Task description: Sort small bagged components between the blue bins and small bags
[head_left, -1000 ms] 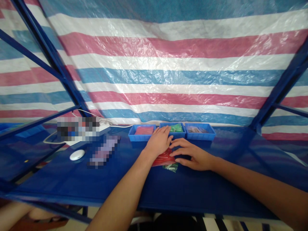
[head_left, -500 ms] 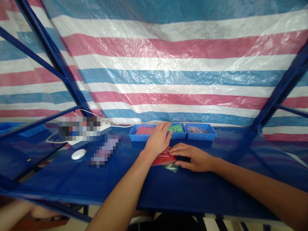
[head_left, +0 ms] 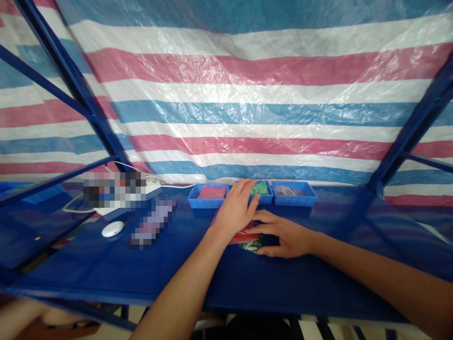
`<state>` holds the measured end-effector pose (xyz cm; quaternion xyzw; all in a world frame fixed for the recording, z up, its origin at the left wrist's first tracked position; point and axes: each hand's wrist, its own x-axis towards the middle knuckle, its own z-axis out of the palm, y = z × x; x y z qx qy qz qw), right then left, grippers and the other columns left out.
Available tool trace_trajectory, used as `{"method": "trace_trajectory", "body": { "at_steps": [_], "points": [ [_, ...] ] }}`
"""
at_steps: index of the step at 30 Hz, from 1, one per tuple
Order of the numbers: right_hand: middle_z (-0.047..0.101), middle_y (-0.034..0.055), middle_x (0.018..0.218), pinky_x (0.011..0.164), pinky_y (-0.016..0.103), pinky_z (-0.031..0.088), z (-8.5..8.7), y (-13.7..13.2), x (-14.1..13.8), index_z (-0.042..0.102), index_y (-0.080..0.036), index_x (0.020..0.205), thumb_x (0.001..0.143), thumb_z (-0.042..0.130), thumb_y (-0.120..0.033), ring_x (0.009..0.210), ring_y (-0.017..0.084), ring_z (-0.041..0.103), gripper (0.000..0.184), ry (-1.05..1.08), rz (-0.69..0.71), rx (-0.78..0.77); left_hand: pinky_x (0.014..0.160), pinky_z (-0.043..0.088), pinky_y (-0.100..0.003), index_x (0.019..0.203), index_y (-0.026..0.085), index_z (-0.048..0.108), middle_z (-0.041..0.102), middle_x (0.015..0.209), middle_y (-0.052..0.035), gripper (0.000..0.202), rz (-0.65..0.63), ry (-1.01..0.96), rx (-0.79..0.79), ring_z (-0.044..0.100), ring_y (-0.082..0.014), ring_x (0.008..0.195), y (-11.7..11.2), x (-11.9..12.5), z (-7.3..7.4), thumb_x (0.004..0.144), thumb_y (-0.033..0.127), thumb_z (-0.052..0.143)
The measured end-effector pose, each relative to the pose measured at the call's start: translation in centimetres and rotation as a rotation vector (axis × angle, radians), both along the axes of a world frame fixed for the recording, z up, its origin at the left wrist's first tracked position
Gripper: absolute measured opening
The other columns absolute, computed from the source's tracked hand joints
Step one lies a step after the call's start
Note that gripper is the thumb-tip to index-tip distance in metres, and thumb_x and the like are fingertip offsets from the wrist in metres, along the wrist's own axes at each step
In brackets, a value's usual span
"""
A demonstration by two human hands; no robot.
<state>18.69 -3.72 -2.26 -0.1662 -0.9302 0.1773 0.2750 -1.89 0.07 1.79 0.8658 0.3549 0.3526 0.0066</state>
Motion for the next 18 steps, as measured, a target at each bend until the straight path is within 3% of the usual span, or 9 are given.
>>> {"method": "trace_trajectory", "body": {
  "at_steps": [7,11,18],
  "points": [
    [0.04,0.0166,0.163,0.123,0.054,0.033,0.16,-0.17,-0.21,0.045,-0.025,0.157,0.085,0.081,-0.045,0.15,0.035,0.038,0.083,-0.026,0.027,0.048,0.124,0.037,-0.046,0.147,0.022,0.05,0.055,0.147,-0.0121,0.043,-0.009,-0.017,-0.005,0.049,-0.0274,0.141,-0.23,0.06,0.2,0.106,0.035,0.043],
    [0.046,0.0147,0.161,0.126,0.055,0.028,0.18,-0.06,-0.41,0.045,-0.026,0.157,0.086,0.08,-0.046,0.151,0.034,0.038,0.081,-0.071,0.06,0.053,0.123,0.038,-0.044,0.145,0.021,0.052,0.057,0.144,-0.0121,0.042,-0.005,-0.044,0.003,0.051,-0.0269,0.139,-0.34,0.11,0.29,0.107,0.035,0.043],
    [0.054,0.0156,0.155,0.123,0.053,0.035,-0.24,0.18,-0.25,0.044,-0.023,0.159,0.09,0.077,-0.043,0.147,0.032,0.045,0.079,-0.058,0.013,-0.003,0.118,0.044,-0.044,0.135,0.021,0.061,0.064,0.135,-0.0117,0.036,-0.056,-0.197,-0.077,0.058,-0.0261,0.131,0.28,0.05,0.01,0.106,0.037,0.046]
  ]
}}
